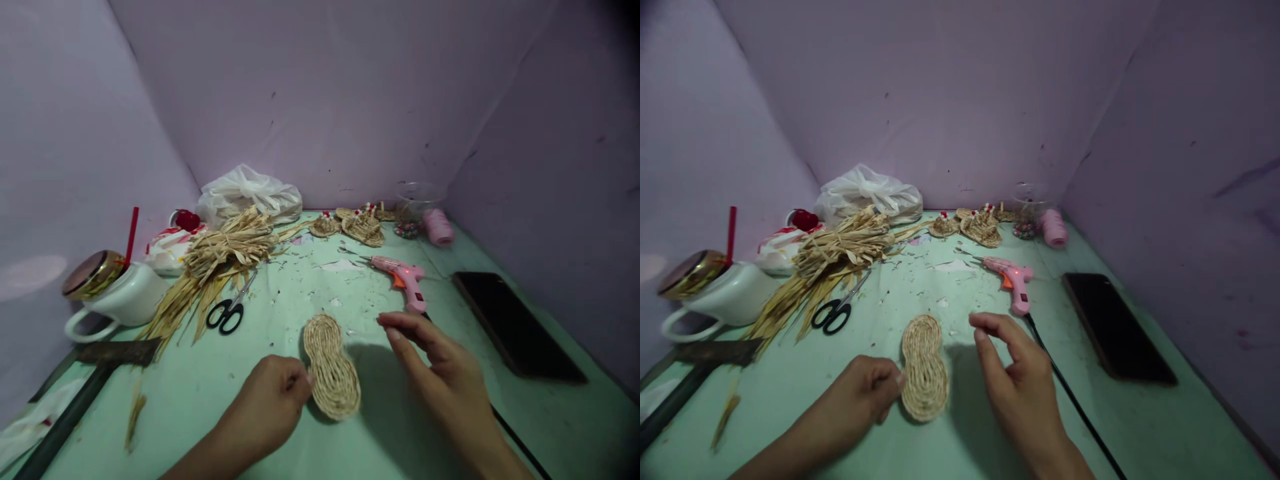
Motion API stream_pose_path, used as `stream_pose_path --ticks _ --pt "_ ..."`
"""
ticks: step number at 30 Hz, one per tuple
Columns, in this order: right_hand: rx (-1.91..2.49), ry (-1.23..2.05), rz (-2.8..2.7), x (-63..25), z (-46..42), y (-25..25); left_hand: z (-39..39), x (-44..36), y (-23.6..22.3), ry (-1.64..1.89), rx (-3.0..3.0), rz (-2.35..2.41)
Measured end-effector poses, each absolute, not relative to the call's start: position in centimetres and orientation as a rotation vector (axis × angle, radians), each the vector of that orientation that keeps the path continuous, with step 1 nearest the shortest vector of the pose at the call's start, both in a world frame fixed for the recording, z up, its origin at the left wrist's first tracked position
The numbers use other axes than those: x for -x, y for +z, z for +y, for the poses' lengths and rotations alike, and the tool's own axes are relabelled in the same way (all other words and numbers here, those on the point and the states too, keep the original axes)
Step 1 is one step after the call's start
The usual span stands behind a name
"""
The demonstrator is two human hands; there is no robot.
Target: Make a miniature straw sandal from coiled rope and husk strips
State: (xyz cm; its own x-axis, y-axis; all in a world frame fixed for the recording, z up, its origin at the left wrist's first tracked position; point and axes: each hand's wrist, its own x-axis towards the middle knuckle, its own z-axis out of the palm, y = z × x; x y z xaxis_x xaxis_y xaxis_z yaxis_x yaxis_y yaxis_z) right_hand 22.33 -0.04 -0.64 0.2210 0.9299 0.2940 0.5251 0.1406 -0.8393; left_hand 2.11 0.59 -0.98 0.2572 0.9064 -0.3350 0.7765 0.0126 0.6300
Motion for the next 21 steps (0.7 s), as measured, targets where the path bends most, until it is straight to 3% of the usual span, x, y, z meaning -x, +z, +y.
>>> stream_pose_path --ticks 3,6,11,16,21 --pt "1.522 0.53 -1.401 -22.8 0.3 -0.3 0.5 -2.2 -0.5 0.12 -2.002 1.677" --pt "1.455 0.485 -1.53 -22.7 0.2 -0.2 0.9 -1.4 0.0 0.234 -2.188 1.811" --pt "1.226 0.56 -2.047 -21.0 -1.2 -0.3 1.5 -0.7 0.0 0.64 -2.602 1.316" --pt "1.015 0.219 -2.378 -19.3 -3.0 -3.8 1.1 -1.3 -0.8 0.371 -2.696 1.09" --pt "1.034 0.141 -2.52 -19.0 -3.0 -5.4 1.2 -1.4 -1.8 0.43 -2.598 1.122"
